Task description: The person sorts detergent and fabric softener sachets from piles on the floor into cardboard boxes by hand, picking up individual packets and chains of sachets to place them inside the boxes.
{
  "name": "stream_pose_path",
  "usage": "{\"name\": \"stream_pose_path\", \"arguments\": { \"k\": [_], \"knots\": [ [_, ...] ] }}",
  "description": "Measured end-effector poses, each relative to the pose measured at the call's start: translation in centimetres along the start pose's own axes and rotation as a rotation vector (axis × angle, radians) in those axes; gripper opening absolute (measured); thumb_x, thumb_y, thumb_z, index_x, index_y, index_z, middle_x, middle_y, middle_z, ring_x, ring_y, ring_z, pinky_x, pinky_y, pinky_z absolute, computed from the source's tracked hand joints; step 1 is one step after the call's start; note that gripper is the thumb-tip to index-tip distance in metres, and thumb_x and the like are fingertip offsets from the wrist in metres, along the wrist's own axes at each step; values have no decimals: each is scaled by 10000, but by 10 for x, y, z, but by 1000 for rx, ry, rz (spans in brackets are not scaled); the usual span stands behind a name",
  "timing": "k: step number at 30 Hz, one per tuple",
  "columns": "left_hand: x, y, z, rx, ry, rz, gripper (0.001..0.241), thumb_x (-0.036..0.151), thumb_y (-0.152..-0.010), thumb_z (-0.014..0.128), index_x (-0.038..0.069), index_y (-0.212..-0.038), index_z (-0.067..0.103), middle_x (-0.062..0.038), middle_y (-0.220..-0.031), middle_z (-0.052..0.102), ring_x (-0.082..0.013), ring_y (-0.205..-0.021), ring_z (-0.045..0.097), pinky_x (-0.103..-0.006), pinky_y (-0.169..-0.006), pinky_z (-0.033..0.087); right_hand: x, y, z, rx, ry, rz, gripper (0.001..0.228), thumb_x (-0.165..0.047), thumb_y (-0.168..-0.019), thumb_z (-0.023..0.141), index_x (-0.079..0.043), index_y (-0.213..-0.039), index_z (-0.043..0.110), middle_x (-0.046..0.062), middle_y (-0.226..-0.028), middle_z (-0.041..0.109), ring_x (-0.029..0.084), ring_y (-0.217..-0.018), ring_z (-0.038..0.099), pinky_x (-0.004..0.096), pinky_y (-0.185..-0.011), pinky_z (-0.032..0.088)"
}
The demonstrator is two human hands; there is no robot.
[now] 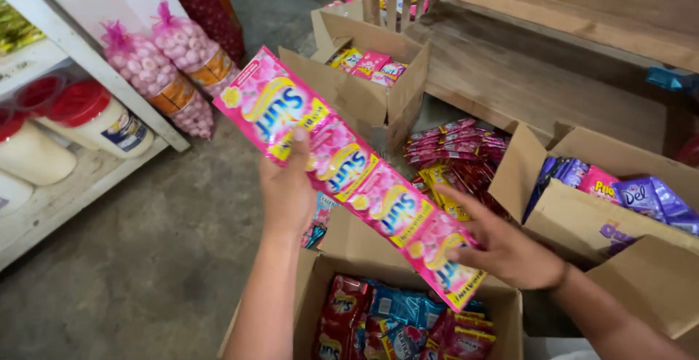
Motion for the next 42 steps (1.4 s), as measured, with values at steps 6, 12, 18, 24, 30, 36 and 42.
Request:
{"name": "stream_pose_path", "arguments": {
  "k": [6, 12, 18, 24, 30, 36, 42],
  "knots": [
    [-53, 34, -4, 20, -138, -195, 436, 278, -1018, 622, 59, -1382, 525, -44, -1289, 656, -158, -1160, 660, -392, -1024, 551, -56, 30, 21, -359, -696, -42, 553, -215, -1025, 599, 83, -1469, 460, 228, -1386, 592, 314, -1273, 597, 477, -1095, 455],
    [-156, 125, 21, -122, 206, -815, 387, 302, -1170, 586, -24, -1352, 485, -133, -1047, 518, -244, -841, 503, -416, -732, 420, -25, 25, -11, 170, -118, -44, 517, -41, -878, 691, 25, -1373, 555, 175, -1277, 657, 217, -1119, 651, 359, -922, 549],
    [-134, 151, 93, -212, 589, -951, 731, 604, -1002, 385, 3, -1392, 530, -133, -1236, 677, -223, -1088, 680, -385, -977, 540, 0, 20, -33, 538, -256, 383, 393, -335, -1015, 554, 15, -1092, 717, 121, -831, 757, 199, -630, 734, 330, -545, 594],
    [-146, 170, 61, -210, 180, -766, 474, 181, -1029, 620, 48, -1467, 500, -81, -1392, 609, -209, -1256, 599, -419, -1079, 485, 8, 20, -17, 403, 10, 138, 227, -224, -997, 590, -35, -1116, 629, 66, -781, 751, 123, -498, 630, 268, -443, 498],
    [-116, 156, 30, 30, 440, -775, 352, 173, -1086, 568, 9, -1396, 532, -156, -1311, 649, -273, -1170, 667, -468, -1048, 533, -8, 15, 0, 565, 405, -44, 441, -201, -996, 701, -45, -1370, 525, 116, -833, 647, 125, -638, 577, 269, -527, 448],
    [-78, 160, 1, 148, 470, -723, 351, 190, -1055, 576, 0, -1349, 548, -161, -1234, 681, -291, -1126, 685, -476, -1020, 542, 41, 7, 52, 45, 287, 23, 502, -287, -967, 681, -41, -1390, 570, 47, -1156, 721, 86, -1019, 650, 255, -860, 553],
    [-136, 229, -117, 469, -51, -647, 391, -41, -883, 636, 17, -1267, 589, -98, -1108, 690, -217, -952, 687, -401, -859, 565, 176, 16, 83, -2, 112, 620, 406, -279, -935, 678, -90, -1294, 676, 47, -1037, 744, 130, -834, 645, 327, -697, 554]
  ]
}}
Point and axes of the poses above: each hand's wrist, its own y-axis away from the middle knuckle, its own z-axis out of the palm, x = y × z, the point moved 4 cm from there along -y, towards the middle knuckle
